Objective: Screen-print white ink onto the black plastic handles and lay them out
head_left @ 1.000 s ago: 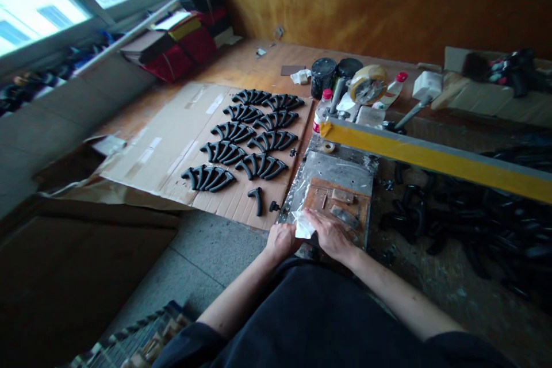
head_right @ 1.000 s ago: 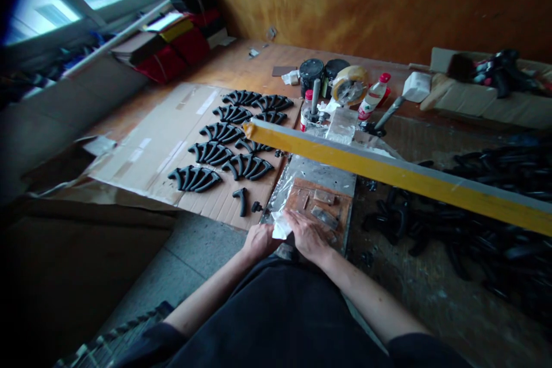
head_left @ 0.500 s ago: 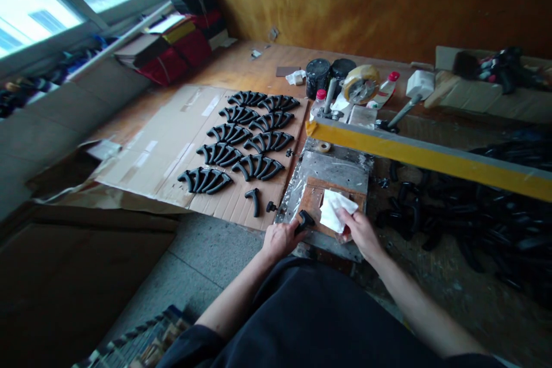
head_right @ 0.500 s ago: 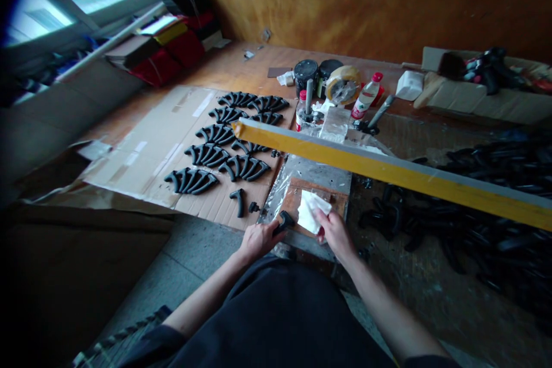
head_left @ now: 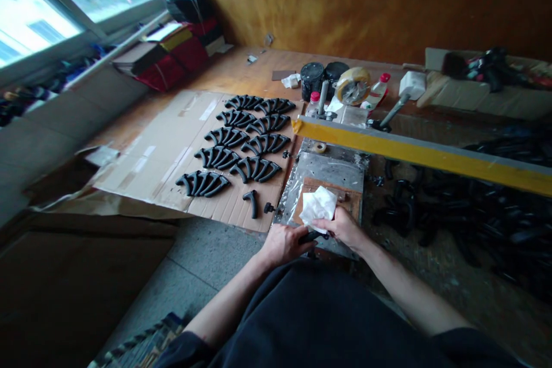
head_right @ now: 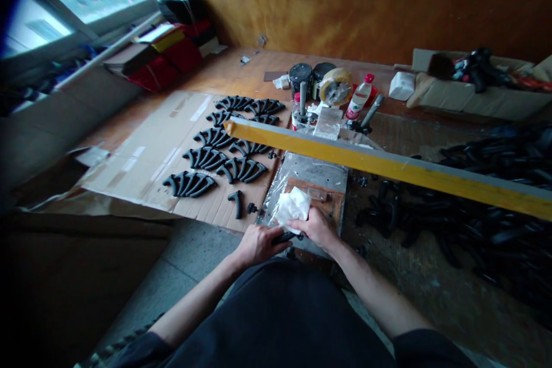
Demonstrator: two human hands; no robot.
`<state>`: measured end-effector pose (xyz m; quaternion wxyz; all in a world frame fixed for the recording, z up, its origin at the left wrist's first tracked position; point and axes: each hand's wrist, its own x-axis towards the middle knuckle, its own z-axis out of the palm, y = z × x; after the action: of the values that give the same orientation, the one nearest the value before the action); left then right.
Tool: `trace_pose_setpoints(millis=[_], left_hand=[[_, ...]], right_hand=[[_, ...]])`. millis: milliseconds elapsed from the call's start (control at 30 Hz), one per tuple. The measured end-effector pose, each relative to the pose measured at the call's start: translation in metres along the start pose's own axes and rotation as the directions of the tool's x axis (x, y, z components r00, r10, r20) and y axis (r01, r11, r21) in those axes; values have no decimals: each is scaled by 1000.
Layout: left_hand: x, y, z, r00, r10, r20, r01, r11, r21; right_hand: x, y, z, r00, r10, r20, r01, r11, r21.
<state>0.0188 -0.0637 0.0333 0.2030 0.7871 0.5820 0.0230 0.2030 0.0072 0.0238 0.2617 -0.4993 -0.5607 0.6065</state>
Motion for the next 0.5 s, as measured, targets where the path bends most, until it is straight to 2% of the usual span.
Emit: trace_pose_setpoints(millis=[100, 233, 300, 367, 433, 500], left_hand=[[0, 6, 0, 999, 35, -14, -36, 998, -44], [1, 13, -6, 999, 30, -30, -33, 992, -120], [3, 13, -9, 1000, 18, -25, -21, 991, -132], [4, 13, -10, 1000, 17, -12, -19, 990, -139], [6, 13, -8, 999, 36, -3, -36, 991, -129], [8, 16, -6, 997, 79, 3, -78, 992, -101]], right_hand=[[8, -2, -2, 996, -22, -83, 23, 1000, 13], [5, -7, -15, 972, 87, -219, -68, 993, 92], [-4, -13, -21, 973, 116, -200, -78, 979, 188], [-15, -20, -23, 988, 83, -127, -52, 972, 231], [-21, -24, -22, 999, 5, -49, 5, 981, 192], [-20, -24, -20, 998, -58, -40, 62, 993, 98]])
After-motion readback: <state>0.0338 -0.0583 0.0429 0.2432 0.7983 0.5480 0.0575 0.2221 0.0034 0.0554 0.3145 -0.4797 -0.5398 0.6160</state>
